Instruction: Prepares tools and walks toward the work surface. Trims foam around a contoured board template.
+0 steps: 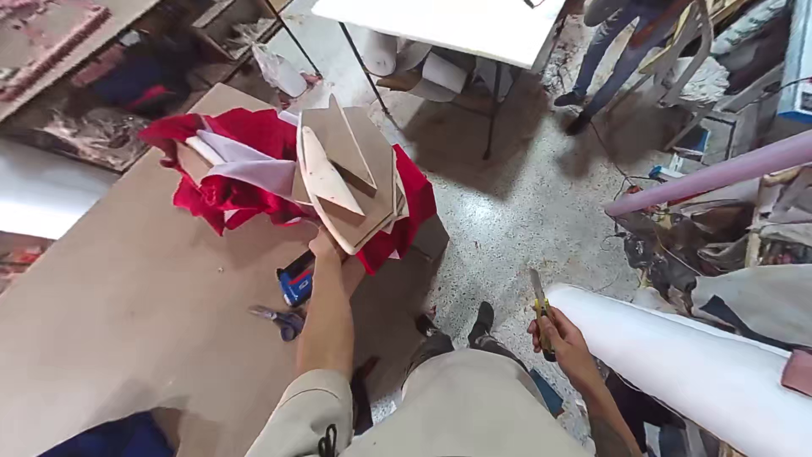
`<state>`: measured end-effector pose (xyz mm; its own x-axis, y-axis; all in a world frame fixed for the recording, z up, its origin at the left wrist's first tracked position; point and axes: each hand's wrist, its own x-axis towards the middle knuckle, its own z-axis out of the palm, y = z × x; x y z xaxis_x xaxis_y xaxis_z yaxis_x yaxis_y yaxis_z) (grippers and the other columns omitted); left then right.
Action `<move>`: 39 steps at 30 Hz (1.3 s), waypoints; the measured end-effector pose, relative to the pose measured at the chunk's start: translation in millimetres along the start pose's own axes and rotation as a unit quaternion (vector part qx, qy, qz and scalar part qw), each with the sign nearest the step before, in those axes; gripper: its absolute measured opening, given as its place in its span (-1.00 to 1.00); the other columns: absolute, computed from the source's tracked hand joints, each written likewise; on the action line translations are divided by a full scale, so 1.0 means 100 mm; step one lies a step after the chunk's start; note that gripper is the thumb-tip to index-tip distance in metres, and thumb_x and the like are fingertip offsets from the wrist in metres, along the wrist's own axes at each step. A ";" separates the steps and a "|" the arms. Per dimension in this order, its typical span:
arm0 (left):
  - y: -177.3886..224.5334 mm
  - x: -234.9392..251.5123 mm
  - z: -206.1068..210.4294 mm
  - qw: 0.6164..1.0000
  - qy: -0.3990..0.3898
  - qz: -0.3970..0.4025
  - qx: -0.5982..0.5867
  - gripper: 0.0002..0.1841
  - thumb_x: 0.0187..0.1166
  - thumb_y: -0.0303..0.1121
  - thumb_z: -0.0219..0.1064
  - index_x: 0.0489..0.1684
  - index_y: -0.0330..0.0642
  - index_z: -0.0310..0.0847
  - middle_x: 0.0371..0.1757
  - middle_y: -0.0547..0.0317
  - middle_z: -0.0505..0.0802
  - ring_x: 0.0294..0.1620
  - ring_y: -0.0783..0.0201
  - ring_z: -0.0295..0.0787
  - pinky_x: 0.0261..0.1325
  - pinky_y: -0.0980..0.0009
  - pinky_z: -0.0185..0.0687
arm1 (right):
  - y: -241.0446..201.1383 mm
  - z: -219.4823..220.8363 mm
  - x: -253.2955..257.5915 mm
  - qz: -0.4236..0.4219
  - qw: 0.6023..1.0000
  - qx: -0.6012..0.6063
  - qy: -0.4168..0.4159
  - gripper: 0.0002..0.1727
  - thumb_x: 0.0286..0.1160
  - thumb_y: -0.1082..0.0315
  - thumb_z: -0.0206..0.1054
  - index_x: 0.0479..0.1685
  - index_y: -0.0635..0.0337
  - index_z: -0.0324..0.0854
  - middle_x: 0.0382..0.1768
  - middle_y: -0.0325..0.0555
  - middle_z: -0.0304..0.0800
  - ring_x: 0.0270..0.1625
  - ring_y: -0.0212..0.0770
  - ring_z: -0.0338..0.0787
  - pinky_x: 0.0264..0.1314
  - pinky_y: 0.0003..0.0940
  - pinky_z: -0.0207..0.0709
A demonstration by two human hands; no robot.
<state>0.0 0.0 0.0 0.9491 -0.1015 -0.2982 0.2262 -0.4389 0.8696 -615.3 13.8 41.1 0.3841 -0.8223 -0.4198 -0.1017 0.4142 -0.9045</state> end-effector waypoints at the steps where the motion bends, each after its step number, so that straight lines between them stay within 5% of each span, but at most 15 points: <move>1: 0.05 -0.08 -0.12 0.994 -0.022 -0.013 -0.109 -0.61 0.70 -0.12 0.30 0.16 -0.33 0.61 -0.10 0.02 0.80 -0.15 0.23 0.77 -0.03 0.23 0.75 | -0.04 0.01 0.03 -0.016 1.000 -0.009 -0.001 -0.56 0.82 0.19 0.11 0.50 0.25 0.49 -0.09 0.10 0.88 -0.29 0.02 0.87 -0.26 -0.11 0.85; 2: 0.06 -0.15 -0.28 0.977 -0.048 -0.014 -0.205 -0.73 0.71 -0.28 0.30 0.14 -0.29 0.55 -0.17 0.12 0.79 -0.23 0.34 0.76 -0.13 0.39 0.75 | -0.09 0.02 0.08 -0.035 0.999 -0.023 -0.005 -0.57 0.80 0.20 0.13 0.48 0.26 0.50 -0.04 0.08 0.88 -0.26 0.00 0.88 -0.23 -0.12 0.85; 4: 0.01 -0.40 -0.75 0.951 -0.113 0.002 -0.289 -0.73 0.78 -0.39 0.18 0.30 -0.35 0.49 0.00 0.04 0.89 -0.10 0.30 0.87 -0.01 0.40 0.81 | -0.16 0.06 0.18 -0.067 0.996 -0.064 -0.016 -0.56 0.78 0.18 0.16 0.46 0.25 0.53 -0.10 0.03 0.89 -0.32 -0.08 0.85 -0.29 -0.20 0.81; 5: -0.01 -0.60 -0.98 0.956 -0.126 0.021 -0.263 -0.69 0.82 -0.34 0.14 0.36 -0.35 0.44 -0.01 0.04 0.88 -0.15 0.29 0.86 -0.03 0.37 0.82 | -0.19 0.10 0.23 -0.077 0.993 -0.088 -0.023 -0.56 0.77 0.15 0.15 0.43 0.24 0.56 -0.21 -0.03 0.86 -0.39 -0.14 0.81 -0.37 -0.24 0.77; 8: -0.09 -1.31 -1.61 0.983 -0.107 0.057 -0.139 -0.61 0.90 -0.10 -0.05 0.48 -0.15 0.32 -0.32 0.27 0.71 -0.60 0.43 0.53 -0.56 0.49 0.55 | -0.24 0.37 0.43 -0.093 0.984 -0.137 -0.060 -0.55 0.78 0.03 0.11 0.25 0.22 0.62 -0.52 -0.19 0.70 -0.63 -0.27 0.64 -0.64 -0.31 0.63; 10: -0.23 -1.75 -1.92 0.974 -0.147 0.056 -0.164 -0.54 0.92 0.01 -0.24 0.47 -0.04 0.36 -0.48 0.36 0.62 -0.70 0.45 0.43 -0.68 0.52 0.44 | -0.27 0.68 0.57 -0.097 0.978 -0.158 -0.101 -0.51 0.76 -0.10 0.14 0.01 0.20 0.67 -0.62 -0.28 0.65 -0.71 -0.34 0.59 -0.71 -0.35 0.58; 12: -0.38 -2.08 -1.98 0.946 -0.246 0.052 -0.203 -0.61 0.91 -0.06 -0.15 0.33 -0.12 0.40 -0.49 0.35 0.62 -0.64 0.43 0.50 -0.56 0.47 0.55 | -0.41 1.04 0.73 -0.141 0.957 -0.208 -0.149 -0.44 0.74 -0.18 0.14 -0.14 0.19 0.70 -0.60 -0.30 0.67 -0.68 -0.38 0.61 -0.67 -0.35 0.60; 14: -0.53 -2.27 -1.92 0.904 -0.345 0.044 -0.247 -0.73 0.83 -0.30 0.09 0.28 -0.28 0.47 -0.26 0.16 0.76 -0.39 0.28 0.70 -0.24 0.28 0.76 | -0.61 1.46 0.89 -0.234 0.908 -0.288 -0.196 -0.45 0.76 -0.16 0.12 -0.22 0.17 0.71 -0.63 -0.26 0.64 -0.66 -0.36 0.60 -0.64 -0.29 0.56; 17: -0.60 -2.52 -1.75 0.898 -0.380 0.022 -0.220 -0.66 0.84 -0.35 0.09 0.49 -0.20 0.31 -0.21 0.18 0.69 -0.52 0.41 0.48 -0.53 0.51 0.45 | -0.90 2.07 1.02 -0.337 0.827 -0.382 -0.237 -0.39 0.72 -0.26 0.13 -0.29 0.10 0.75 -0.69 -0.23 0.56 -0.66 -0.29 0.55 -0.62 -0.19 0.44; 19: -0.53 -2.58 -1.75 0.910 -0.376 0.017 -0.175 -0.71 0.88 -0.24 0.04 0.40 -0.15 0.39 -0.33 0.26 0.65 -0.61 0.43 0.41 -0.65 0.53 0.34 | -1.00 2.26 1.18 -0.355 0.789 -0.429 -0.259 -0.36 0.67 -0.34 0.13 -0.33 0.07 0.73 -0.69 -0.19 0.55 -0.62 -0.20 0.57 -0.57 -0.08 0.45; 23: -0.53 -2.50 -1.92 0.908 -0.401 0.027 -0.122 -0.74 0.88 -0.21 0.05 0.26 -0.17 0.48 -0.42 0.29 0.63 -0.63 0.41 0.42 -0.66 0.50 0.39 | -1.33 1.98 1.63 -0.342 0.793 -0.479 -0.154 -0.45 0.70 -0.20 0.21 -0.18 0.13 0.79 -0.59 -0.06 0.70 -0.55 -0.08 0.69 -0.47 0.07 0.59; 27: -0.50 -2.38 -1.92 0.896 -0.427 0.063 -0.104 -0.73 0.87 -0.20 0.09 0.21 -0.20 0.53 -0.43 0.30 0.66 -0.62 0.41 0.49 -0.63 0.49 0.46 | -1.33 2.24 1.08 -0.382 0.776 -0.476 -0.160 -0.57 0.70 -0.11 0.27 0.08 -0.01 0.87 -0.46 -0.18 0.84 -0.47 -0.26 0.76 -0.38 -0.15 0.67; 31: -0.43 -2.26 -1.92 0.881 -0.450 0.113 -0.099 -0.71 0.86 -0.19 0.10 0.21 -0.22 0.55 -0.43 0.32 0.69 -0.63 0.43 0.51 -0.65 0.51 0.48 | -1.64 1.74 1.31 -0.387 0.770 -0.501 -0.082 -0.59 0.72 -0.01 0.30 0.30 0.01 0.78 -0.31 -0.02 0.89 -0.38 -0.11 0.82 -0.31 0.03 0.70; 35: -0.34 -2.26 -1.78 0.852 -0.499 0.116 -0.108 -0.72 0.86 -0.23 0.09 0.30 -0.22 0.49 -0.42 0.31 0.66 -0.62 0.43 0.50 -0.64 0.50 0.48 | -1.51 1.97 0.86 -0.429 0.744 -0.509 -0.057 -0.61 0.69 -0.03 0.32 0.22 -0.02 0.84 -0.38 -0.08 0.87 -0.43 -0.18 0.81 -0.38 -0.12 0.67; 39: -0.26 -2.29 -1.72 0.829 -0.533 0.121 -0.117 -0.74 0.86 -0.24 0.11 0.25 -0.22 0.51 -0.43 0.29 0.66 -0.63 0.42 0.49 -0.65 0.50 0.46 | -1.79 1.36 1.00 -0.410 0.737 -0.537 0.009 -0.62 0.72 0.01 0.29 0.26 0.00 0.80 -0.28 -0.02 0.90 -0.34 -0.08 0.84 -0.29 0.08 0.70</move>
<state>-185.4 188.2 112.8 0.2678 -0.9476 -0.1744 0.2120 -0.1186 0.9701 -434.2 -89.7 170.9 0.7093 -0.6339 0.3084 -0.5145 -0.7645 -0.3883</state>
